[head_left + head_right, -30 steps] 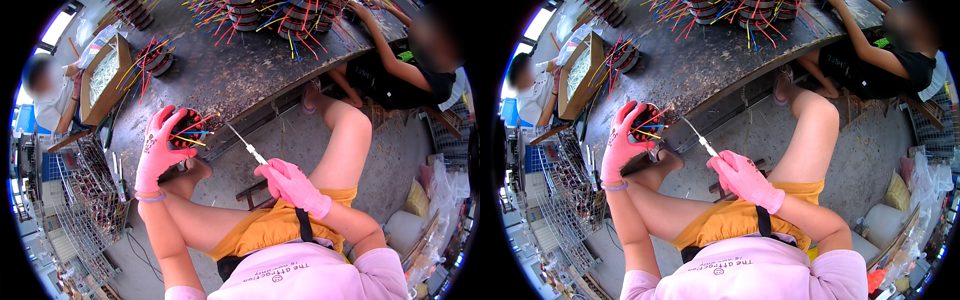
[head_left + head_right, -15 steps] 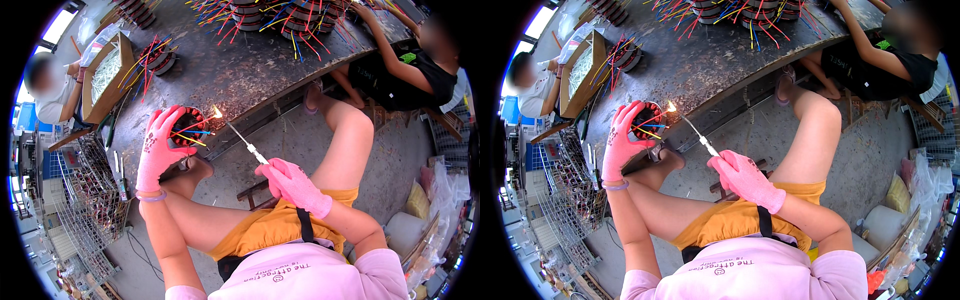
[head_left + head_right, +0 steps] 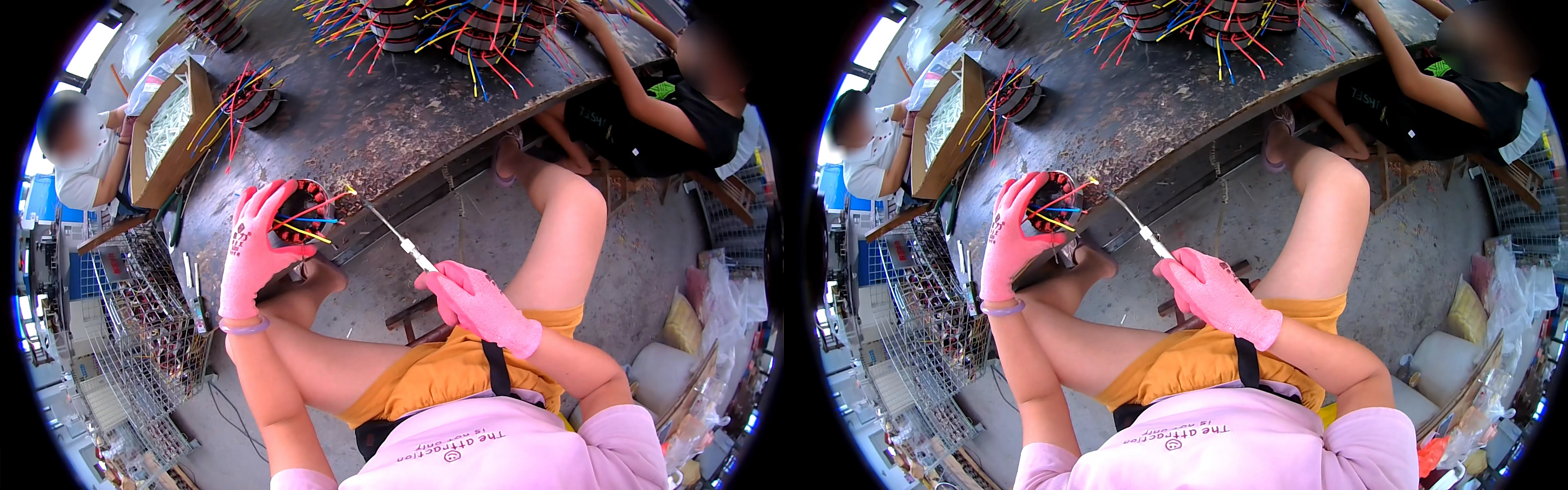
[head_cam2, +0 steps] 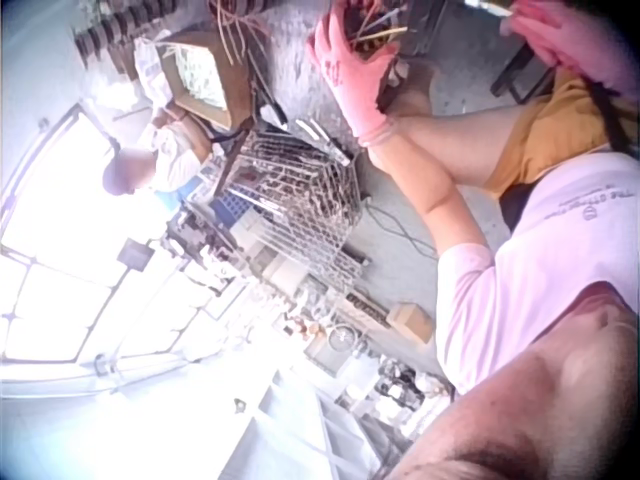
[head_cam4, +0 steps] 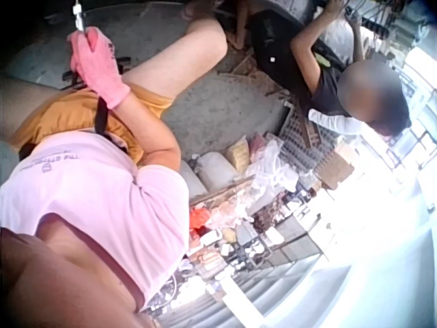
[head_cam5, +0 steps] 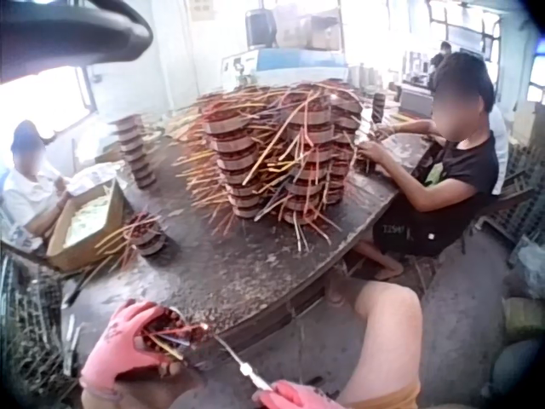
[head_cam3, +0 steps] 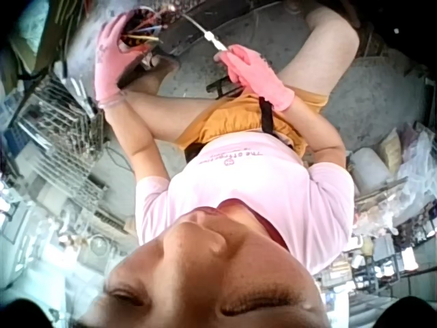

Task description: The person uses a soldering iron to apply solder to wires connected to motor stators, handling them one at a time and moving finished ones to a pile.

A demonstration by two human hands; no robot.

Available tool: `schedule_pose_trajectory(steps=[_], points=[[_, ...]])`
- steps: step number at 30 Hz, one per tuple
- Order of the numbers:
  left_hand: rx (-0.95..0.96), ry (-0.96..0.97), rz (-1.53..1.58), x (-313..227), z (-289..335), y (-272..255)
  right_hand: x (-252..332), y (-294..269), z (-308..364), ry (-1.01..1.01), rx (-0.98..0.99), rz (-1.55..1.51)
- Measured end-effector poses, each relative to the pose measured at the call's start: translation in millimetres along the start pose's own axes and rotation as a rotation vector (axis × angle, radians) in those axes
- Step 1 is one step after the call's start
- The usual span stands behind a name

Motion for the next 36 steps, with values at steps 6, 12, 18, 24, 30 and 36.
schedule_pose_trajectory(steps=[6,12,18,24,30,36], points=[[-0.005,0.015,-0.019,0.6,-1.1,0.3,6.5,0.5,1.0,-0.014,-0.017,0.043],[-0.017,0.033,-0.008,-3.1,-1.4,-1.7,7.8,0.0,1.8,-0.003,-0.011,0.035],[-0.001,0.014,-0.003,1.3,-0.4,0.1,5.4,-0.5,0.8,-0.023,-0.019,0.052],[0.004,-0.011,0.017,6.3,0.4,3.4,9.1,-0.6,-0.2,-0.041,-0.017,0.082],[0.019,-0.017,0.03,4.4,-1.2,2.6,7.4,-2.3,1.3,-0.023,-0.03,0.056],[-0.015,0.034,-0.003,-1.6,-0.9,-0.4,6.6,-1.5,-0.4,-0.029,-0.031,0.079]])
Point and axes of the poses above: each hand's wrist, its own z-axis away from the middle knuckle, its own y-axis out of the palm, x = y × z, the point moved 9 cm from there along -z, towards the middle knuckle, and after that the axes turned 4 degrees about -y, right-handed, at the moved point
